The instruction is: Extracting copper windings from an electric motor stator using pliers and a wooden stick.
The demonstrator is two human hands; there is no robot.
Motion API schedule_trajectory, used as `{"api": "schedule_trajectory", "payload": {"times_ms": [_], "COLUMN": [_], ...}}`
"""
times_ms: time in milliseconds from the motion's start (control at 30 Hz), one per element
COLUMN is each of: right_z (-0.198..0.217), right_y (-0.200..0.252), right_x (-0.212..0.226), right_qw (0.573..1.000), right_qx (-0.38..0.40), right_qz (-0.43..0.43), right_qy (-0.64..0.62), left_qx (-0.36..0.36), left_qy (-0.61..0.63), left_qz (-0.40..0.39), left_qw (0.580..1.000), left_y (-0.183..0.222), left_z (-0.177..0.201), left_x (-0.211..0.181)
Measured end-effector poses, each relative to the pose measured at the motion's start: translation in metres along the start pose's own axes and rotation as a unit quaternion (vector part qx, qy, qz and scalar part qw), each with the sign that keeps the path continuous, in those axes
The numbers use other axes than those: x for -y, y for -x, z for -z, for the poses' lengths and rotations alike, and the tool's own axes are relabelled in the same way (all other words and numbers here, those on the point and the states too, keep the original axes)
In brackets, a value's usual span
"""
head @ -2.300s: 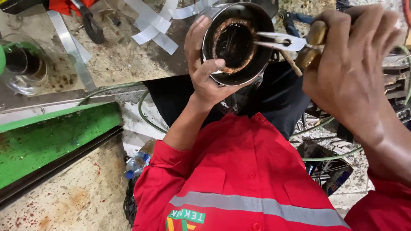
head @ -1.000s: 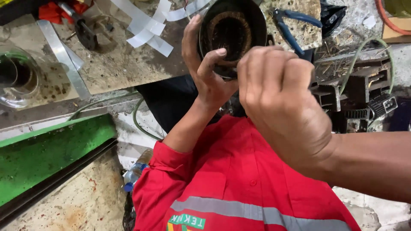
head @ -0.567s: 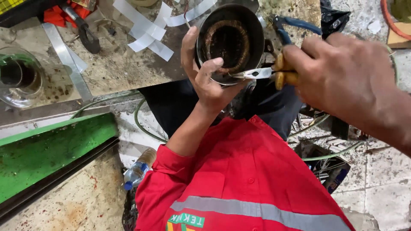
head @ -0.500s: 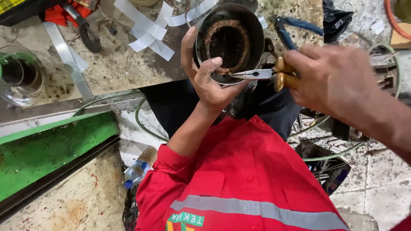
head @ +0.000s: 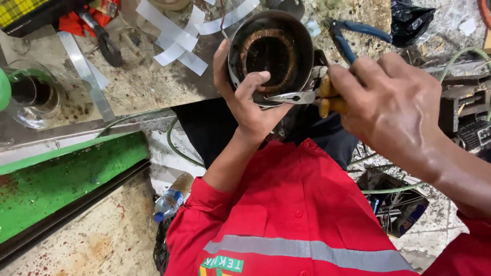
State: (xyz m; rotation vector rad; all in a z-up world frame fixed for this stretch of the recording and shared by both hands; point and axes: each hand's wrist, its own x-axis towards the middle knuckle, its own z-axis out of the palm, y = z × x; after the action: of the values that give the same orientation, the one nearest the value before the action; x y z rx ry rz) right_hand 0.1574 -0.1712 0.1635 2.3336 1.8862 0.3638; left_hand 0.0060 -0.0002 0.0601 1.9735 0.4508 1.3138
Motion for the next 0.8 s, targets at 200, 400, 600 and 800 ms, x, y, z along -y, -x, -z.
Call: {"api": "schedule_trajectory", "payload": {"times_ms": [200, 400, 600, 800], "right_z": [0.050, 0.011, 0.004, -0.036], "right_y": [-0.014, -0.002, -0.015, -0.014], "right_x": [-0.010, -0.035, -0.025, -0.007], "right_qw": [0.969, 0.990, 0.966, 0.810], "right_qx": [0.163, 0.123, 0.155, 0.143], "right_qz": [0.009, -0.027, -0.076, -0.177], "right_qy": [0.185, 0.069, -0.190, -0.540], "left_qx": [0.038, 0.056, 0.116, 0.121], "left_qy": [-0.054, -0.012, -0.040, 0.050], "left_qz": [-0.033, -0.066, -0.087, 0.030], "left_qw": [0.997, 0.996, 0.989, 0.991], "left_y": [0.007, -0.001, -0.011, -0.031], "left_z": [0.016, 0.025, 0.041, 0.055], "left_x": [0.013, 0.013, 0.019, 0.007]}}
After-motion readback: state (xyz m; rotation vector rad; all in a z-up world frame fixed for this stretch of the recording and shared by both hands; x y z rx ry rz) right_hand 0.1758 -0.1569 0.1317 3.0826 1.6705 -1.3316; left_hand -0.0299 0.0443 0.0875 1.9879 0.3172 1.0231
